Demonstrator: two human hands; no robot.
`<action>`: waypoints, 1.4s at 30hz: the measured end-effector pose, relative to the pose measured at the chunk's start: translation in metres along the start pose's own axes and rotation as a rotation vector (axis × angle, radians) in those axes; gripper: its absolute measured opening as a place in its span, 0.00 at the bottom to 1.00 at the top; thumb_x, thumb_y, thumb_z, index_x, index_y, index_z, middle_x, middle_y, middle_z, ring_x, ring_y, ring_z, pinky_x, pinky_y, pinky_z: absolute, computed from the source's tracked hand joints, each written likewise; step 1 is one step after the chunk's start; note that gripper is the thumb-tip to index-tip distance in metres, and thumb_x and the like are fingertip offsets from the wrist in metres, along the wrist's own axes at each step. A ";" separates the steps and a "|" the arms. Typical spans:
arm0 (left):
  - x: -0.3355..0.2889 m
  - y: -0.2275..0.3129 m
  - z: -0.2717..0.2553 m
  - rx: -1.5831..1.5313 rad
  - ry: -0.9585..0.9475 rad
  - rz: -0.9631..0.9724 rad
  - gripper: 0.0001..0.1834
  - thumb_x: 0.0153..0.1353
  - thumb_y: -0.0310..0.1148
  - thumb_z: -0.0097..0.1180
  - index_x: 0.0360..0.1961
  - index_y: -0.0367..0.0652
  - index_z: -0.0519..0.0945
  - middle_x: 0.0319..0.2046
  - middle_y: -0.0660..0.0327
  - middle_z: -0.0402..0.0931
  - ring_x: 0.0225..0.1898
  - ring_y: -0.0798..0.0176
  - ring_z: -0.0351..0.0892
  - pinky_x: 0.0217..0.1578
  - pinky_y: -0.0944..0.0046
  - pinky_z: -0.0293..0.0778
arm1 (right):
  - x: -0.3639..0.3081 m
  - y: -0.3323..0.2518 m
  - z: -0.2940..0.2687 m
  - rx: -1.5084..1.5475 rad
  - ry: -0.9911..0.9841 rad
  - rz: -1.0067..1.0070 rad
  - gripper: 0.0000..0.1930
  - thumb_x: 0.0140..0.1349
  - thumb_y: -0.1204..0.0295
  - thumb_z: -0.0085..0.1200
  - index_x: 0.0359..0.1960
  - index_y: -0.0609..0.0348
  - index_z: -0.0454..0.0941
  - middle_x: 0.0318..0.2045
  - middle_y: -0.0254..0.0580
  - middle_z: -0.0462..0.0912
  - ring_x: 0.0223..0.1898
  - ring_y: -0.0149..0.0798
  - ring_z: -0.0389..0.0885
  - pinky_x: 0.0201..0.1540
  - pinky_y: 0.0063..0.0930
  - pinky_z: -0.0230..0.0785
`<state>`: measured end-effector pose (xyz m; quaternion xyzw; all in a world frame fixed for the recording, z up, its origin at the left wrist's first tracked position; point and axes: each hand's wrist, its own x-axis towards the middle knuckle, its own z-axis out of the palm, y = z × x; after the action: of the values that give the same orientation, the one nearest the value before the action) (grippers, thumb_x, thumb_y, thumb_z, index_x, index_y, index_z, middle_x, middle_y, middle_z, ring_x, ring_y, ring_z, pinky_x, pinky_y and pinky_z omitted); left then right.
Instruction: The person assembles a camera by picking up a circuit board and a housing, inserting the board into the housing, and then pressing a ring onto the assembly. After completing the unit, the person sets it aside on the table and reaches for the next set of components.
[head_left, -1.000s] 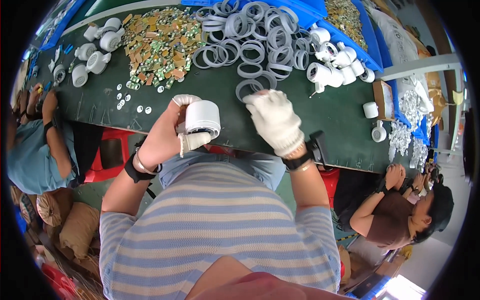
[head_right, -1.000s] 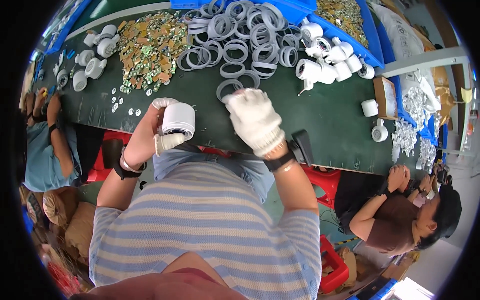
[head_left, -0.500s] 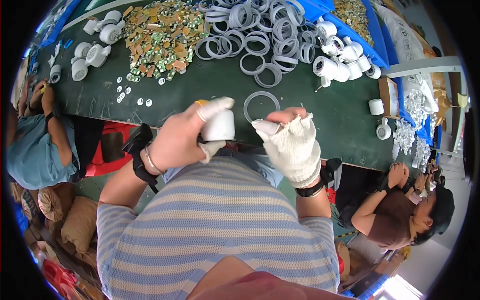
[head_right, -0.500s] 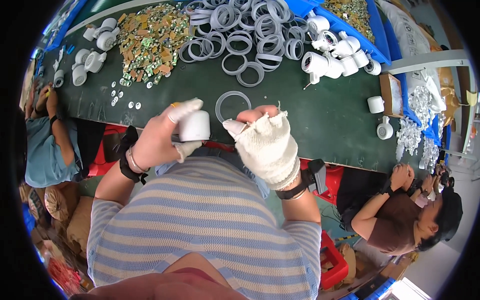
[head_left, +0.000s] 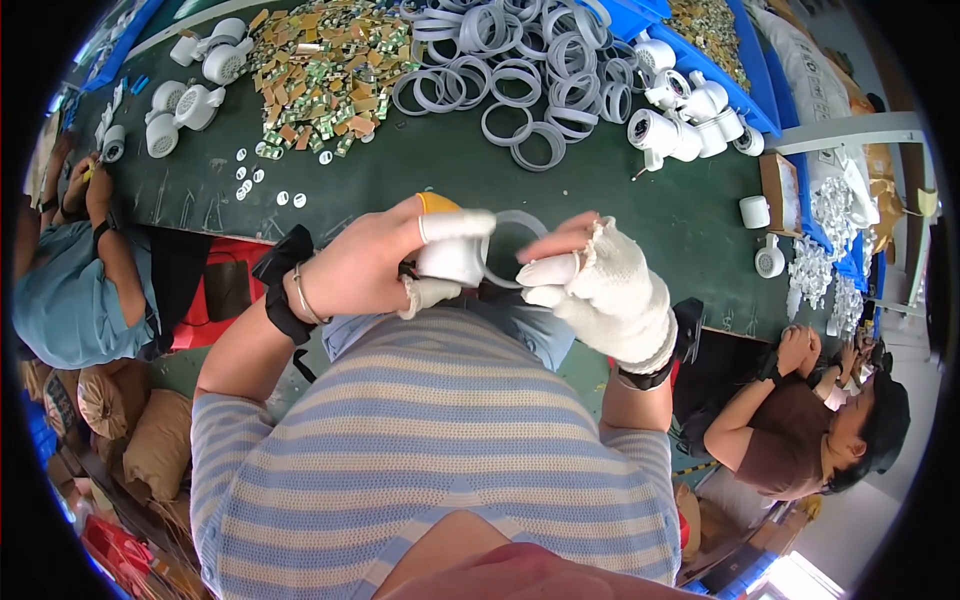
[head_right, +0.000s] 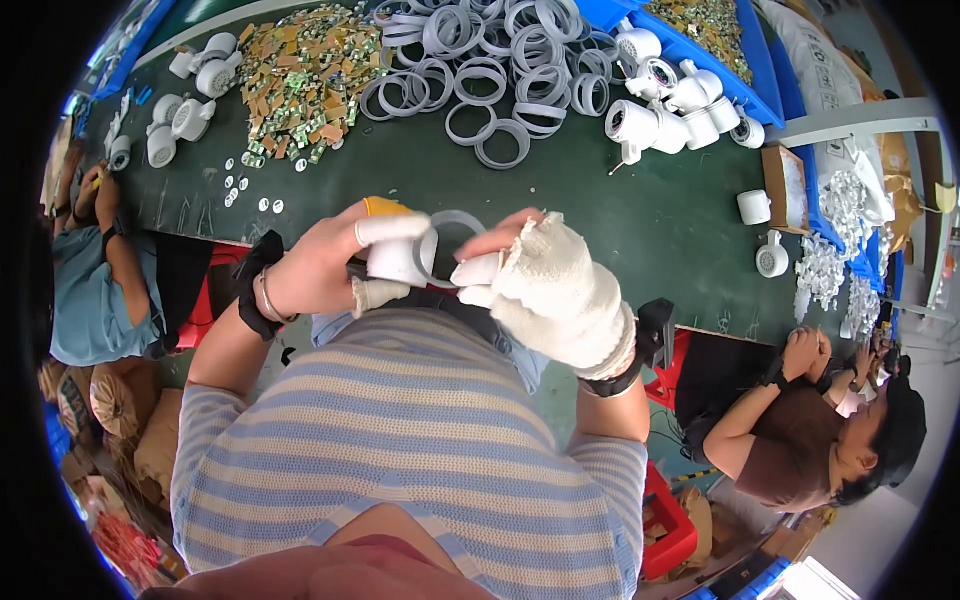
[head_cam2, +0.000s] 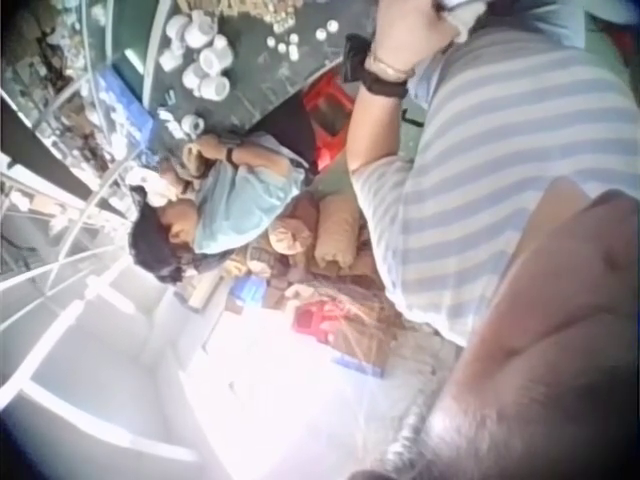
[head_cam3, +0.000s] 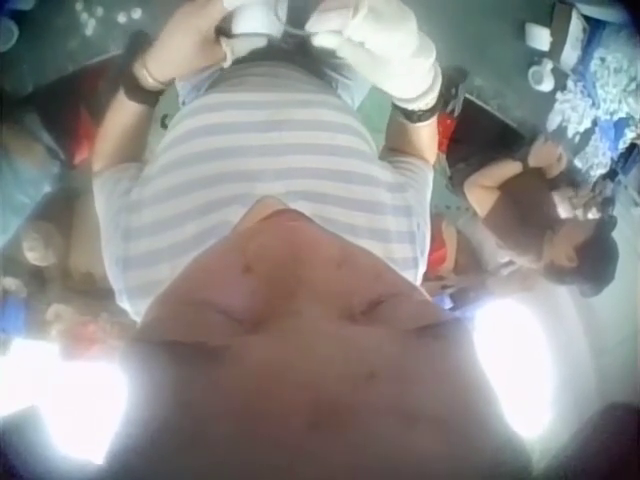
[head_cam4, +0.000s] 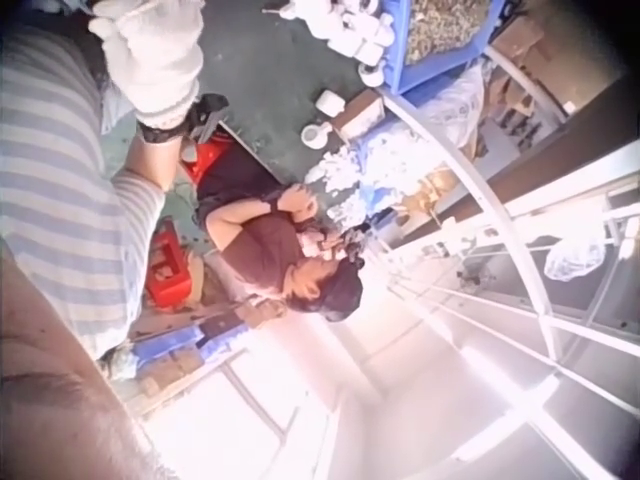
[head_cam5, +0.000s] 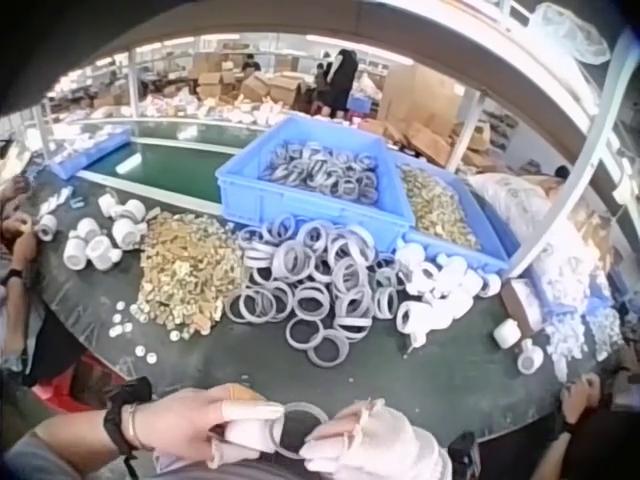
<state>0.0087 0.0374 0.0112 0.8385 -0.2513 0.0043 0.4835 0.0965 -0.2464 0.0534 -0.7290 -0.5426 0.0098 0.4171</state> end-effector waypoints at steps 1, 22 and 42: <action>-0.002 0.002 0.001 0.035 0.026 -0.110 0.39 0.49 0.30 0.75 0.66 0.60 0.79 0.49 0.57 0.77 0.41 0.47 0.85 0.40 0.55 0.82 | 0.000 -0.007 0.003 0.002 0.000 -0.002 0.18 0.48 0.73 0.74 0.43 0.47 0.87 0.42 0.38 0.89 0.37 0.46 0.82 0.41 0.38 0.73; 0.003 -0.006 0.016 -1.066 0.322 -0.445 0.34 0.76 0.42 0.58 0.77 0.49 0.60 0.61 0.59 0.75 0.55 0.61 0.82 0.55 0.59 0.81 | 0.010 -0.022 0.008 -0.092 0.009 0.035 0.14 0.56 0.71 0.71 0.45 0.49 0.86 0.39 0.35 0.85 0.34 0.43 0.82 0.38 0.38 0.73; 0.000 0.005 0.038 -1.147 0.263 -0.344 0.61 0.56 0.16 0.73 0.83 0.51 0.45 0.76 0.58 0.57 0.64 0.59 0.77 0.62 0.58 0.77 | 0.007 -0.021 0.026 0.377 0.169 0.488 0.14 0.65 0.76 0.65 0.51 0.66 0.81 0.40 0.44 0.84 0.39 0.34 0.87 0.44 0.27 0.81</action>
<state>-0.0023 0.0047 -0.0050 0.4655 -0.0129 -0.1064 0.8785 0.0710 -0.2239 0.0532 -0.7459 -0.3039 0.1493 0.5736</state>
